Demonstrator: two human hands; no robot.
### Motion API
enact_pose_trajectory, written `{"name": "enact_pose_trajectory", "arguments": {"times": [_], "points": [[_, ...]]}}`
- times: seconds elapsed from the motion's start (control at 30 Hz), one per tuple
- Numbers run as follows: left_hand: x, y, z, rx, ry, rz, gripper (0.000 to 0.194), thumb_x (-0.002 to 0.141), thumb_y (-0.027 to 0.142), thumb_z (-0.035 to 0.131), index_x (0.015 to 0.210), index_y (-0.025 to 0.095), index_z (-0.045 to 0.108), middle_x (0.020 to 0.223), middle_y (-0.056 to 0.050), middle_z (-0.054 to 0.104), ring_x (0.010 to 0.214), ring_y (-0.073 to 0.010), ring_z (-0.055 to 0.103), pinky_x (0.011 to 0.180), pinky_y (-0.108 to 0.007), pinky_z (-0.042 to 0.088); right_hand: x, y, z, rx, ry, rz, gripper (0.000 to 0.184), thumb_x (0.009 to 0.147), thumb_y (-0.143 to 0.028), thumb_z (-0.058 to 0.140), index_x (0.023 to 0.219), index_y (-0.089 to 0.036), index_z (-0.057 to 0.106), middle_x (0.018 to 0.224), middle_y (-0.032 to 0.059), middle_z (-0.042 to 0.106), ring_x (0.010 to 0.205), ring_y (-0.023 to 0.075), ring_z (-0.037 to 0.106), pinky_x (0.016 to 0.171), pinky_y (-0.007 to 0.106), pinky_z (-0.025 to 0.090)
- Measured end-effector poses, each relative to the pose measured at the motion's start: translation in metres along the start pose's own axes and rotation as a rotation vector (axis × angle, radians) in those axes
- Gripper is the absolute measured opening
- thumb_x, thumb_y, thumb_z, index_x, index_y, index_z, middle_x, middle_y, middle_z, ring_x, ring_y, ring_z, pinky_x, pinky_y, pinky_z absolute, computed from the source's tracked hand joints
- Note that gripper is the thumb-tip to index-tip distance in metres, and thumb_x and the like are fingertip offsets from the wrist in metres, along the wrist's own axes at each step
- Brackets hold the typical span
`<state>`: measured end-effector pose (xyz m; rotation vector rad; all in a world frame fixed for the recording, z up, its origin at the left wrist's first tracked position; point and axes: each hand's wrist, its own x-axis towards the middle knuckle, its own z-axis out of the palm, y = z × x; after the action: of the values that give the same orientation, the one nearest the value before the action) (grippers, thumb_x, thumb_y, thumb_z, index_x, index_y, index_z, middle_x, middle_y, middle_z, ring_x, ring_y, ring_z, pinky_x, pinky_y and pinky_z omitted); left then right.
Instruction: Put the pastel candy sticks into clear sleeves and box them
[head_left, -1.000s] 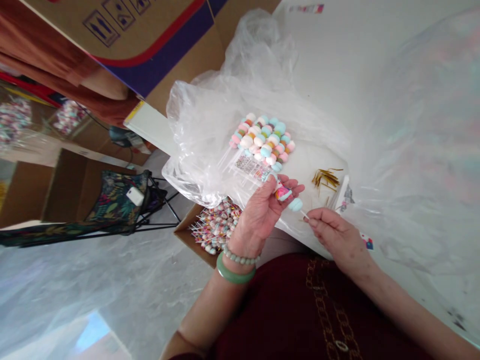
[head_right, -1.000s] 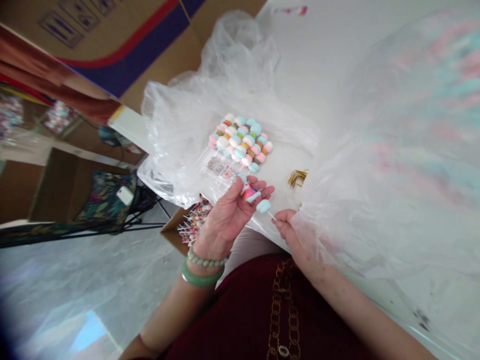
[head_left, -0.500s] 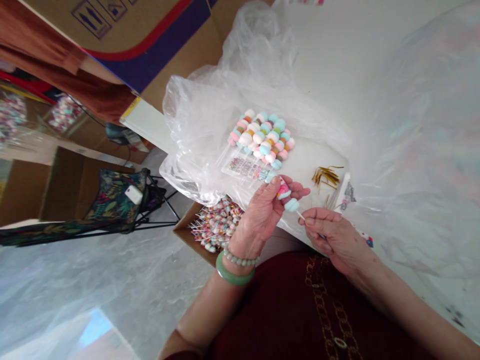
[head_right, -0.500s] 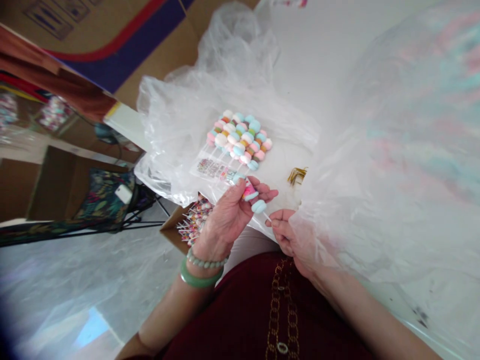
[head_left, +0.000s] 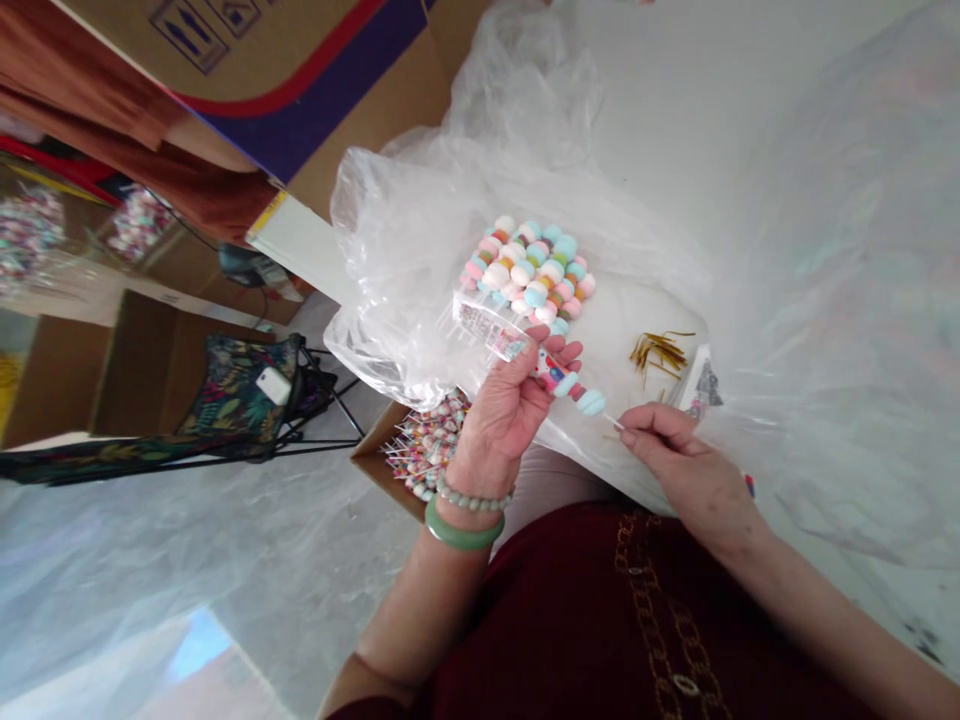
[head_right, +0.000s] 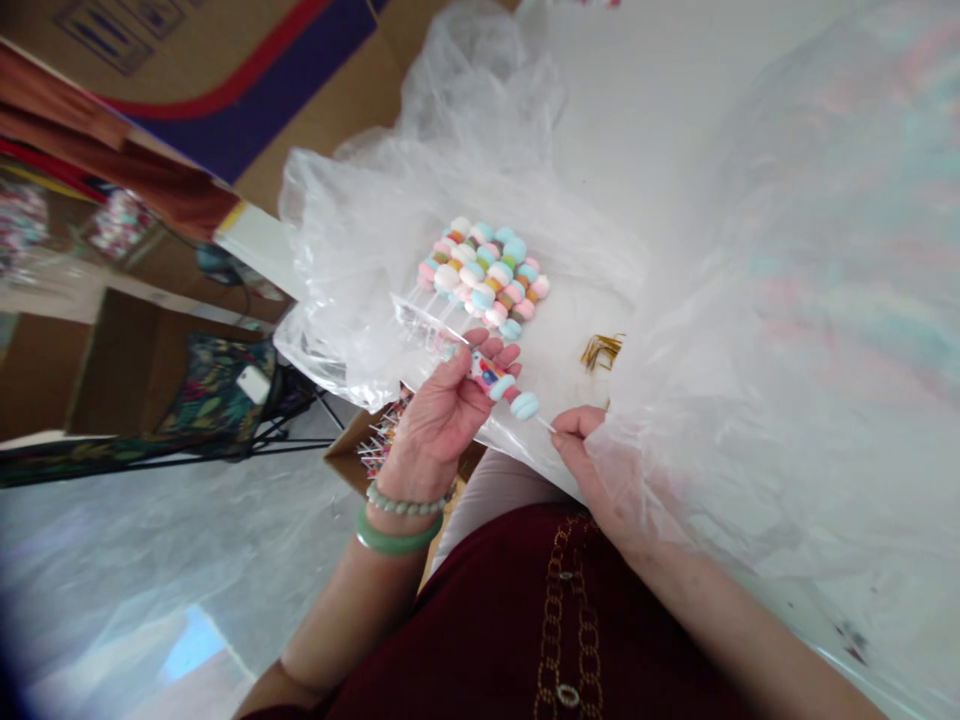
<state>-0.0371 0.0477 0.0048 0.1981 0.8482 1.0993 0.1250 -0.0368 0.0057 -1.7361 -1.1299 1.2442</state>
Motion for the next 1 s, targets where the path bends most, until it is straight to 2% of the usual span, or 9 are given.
{"name": "enact_pose_trajectory", "arguments": {"times": [0.03, 0.1, 0.23, 0.3, 0.37, 0.5, 0.6, 0.87, 1.0], "points": [[-0.001, -0.001, 0.002, 0.01, 0.023, 0.008, 0.013, 0.088, 0.018, 0.054, 0.095, 0.014, 0.064, 0.088, -0.005, 0.07, 0.091, -0.0198, 0.068, 0.088, -0.037, 0.053, -0.001, 0.0, -0.001, -0.053, -0.011, -0.031, 0.011, 0.077, -0.033, 0.061, 0.075, -0.023, 0.066, 0.072, 0.001, 0.058, 0.073, 0.0164, 0.05, 0.061, 0.027, 0.038], [-0.002, -0.005, 0.005, 0.019, 0.053, 0.007, 0.012, 0.088, 0.019, 0.054, 0.093, 0.014, 0.063, 0.085, -0.005, 0.069, 0.089, -0.0193, 0.068, 0.087, -0.036, 0.053, -0.002, -0.002, -0.001, 0.031, -0.103, 0.038, 0.011, 0.078, -0.033, 0.062, 0.078, -0.023, 0.067, 0.067, -0.0006, 0.055, 0.064, 0.0138, 0.047, 0.055, 0.025, 0.035], [-0.003, -0.011, 0.009, 0.0, 0.053, -0.031, 0.011, 0.087, 0.019, 0.055, 0.092, 0.013, 0.063, 0.085, -0.005, 0.069, 0.088, -0.0192, 0.068, 0.084, -0.034, 0.054, 0.003, -0.003, 0.0, 0.606, -0.534, 0.433, 0.02, 0.078, -0.037, 0.061, 0.082, -0.017, 0.064, 0.052, -0.007, 0.039, 0.039, 0.005, 0.025, 0.038, 0.022, 0.016], [-0.004, -0.013, 0.009, -0.011, 0.036, -0.055, 0.011, 0.088, 0.02, 0.055, 0.091, 0.013, 0.063, 0.086, -0.005, 0.069, 0.088, -0.0197, 0.069, 0.083, -0.034, 0.054, 0.005, -0.003, 0.001, 0.803, -0.657, 0.551, 0.02, 0.074, -0.035, 0.065, 0.078, -0.016, 0.063, 0.052, -0.0076, 0.04, 0.037, 0.003, 0.022, 0.037, 0.021, 0.013], [-0.003, -0.014, 0.009, -0.011, 0.031, -0.078, 0.012, 0.087, 0.022, 0.056, 0.09, 0.013, 0.063, 0.085, -0.005, 0.069, 0.087, -0.0197, 0.069, 0.083, -0.034, 0.054, 0.005, -0.005, 0.003, 0.857, -0.615, 0.569, 0.018, 0.071, -0.032, 0.067, 0.074, -0.015, 0.062, 0.05, -0.0075, 0.039, 0.038, 0.0025, 0.022, 0.038, 0.021, 0.012], [-0.002, -0.017, 0.01, -0.016, 0.073, -0.008, 0.009, 0.085, 0.023, 0.061, 0.088, 0.015, 0.063, 0.082, -0.002, 0.068, 0.088, -0.0178, 0.068, 0.086, -0.033, 0.053, 0.001, -0.012, 0.008, 0.673, -0.4, 0.482, 0.018, 0.066, -0.028, 0.071, 0.067, -0.012, 0.064, 0.047, -0.0057, 0.04, 0.042, 0.0032, 0.025, 0.04, 0.022, 0.01], [-0.001, -0.021, 0.01, -0.015, 0.083, 0.041, 0.01, 0.083, 0.024, 0.063, 0.088, 0.016, 0.062, 0.083, -0.001, 0.067, 0.095, -0.0184, 0.067, 0.089, -0.033, 0.051, -0.001, -0.013, 0.012, 0.584, -0.306, 0.472, 0.023, 0.064, -0.033, 0.073, 0.068, -0.012, 0.065, 0.045, -0.0059, 0.04, 0.041, 0.0034, 0.025, 0.04, 0.022, 0.009], [-0.006, -0.021, 0.006, 0.158, -0.008, -0.022, 0.022, 0.075, 0.03, 0.071, 0.088, 0.014, 0.063, 0.078, -0.002, 0.066, 0.082, -0.0188, 0.068, 0.073, -0.029, 0.054, 0.012, -0.003, -0.004, 0.483, -0.334, 0.52, 0.026, 0.061, -0.036, 0.072, 0.072, -0.013, 0.067, 0.045, -0.0064, 0.04, 0.038, 0.0033, 0.024, 0.04, 0.022, 0.008], [-0.006, -0.017, 0.002, 0.217, -0.028, -0.043, 0.026, 0.073, 0.032, 0.073, 0.086, 0.012, 0.063, 0.079, -0.004, 0.067, 0.078, -0.0187, 0.068, 0.07, -0.029, 0.053, 0.017, -0.005, -0.009, 0.325, -0.237, 0.46, 0.025, 0.058, -0.037, 0.071, 0.066, -0.014, 0.064, 0.045, -0.0067, 0.039, 0.039, 0.0036, 0.024, 0.042, 0.023, 0.008]]}}
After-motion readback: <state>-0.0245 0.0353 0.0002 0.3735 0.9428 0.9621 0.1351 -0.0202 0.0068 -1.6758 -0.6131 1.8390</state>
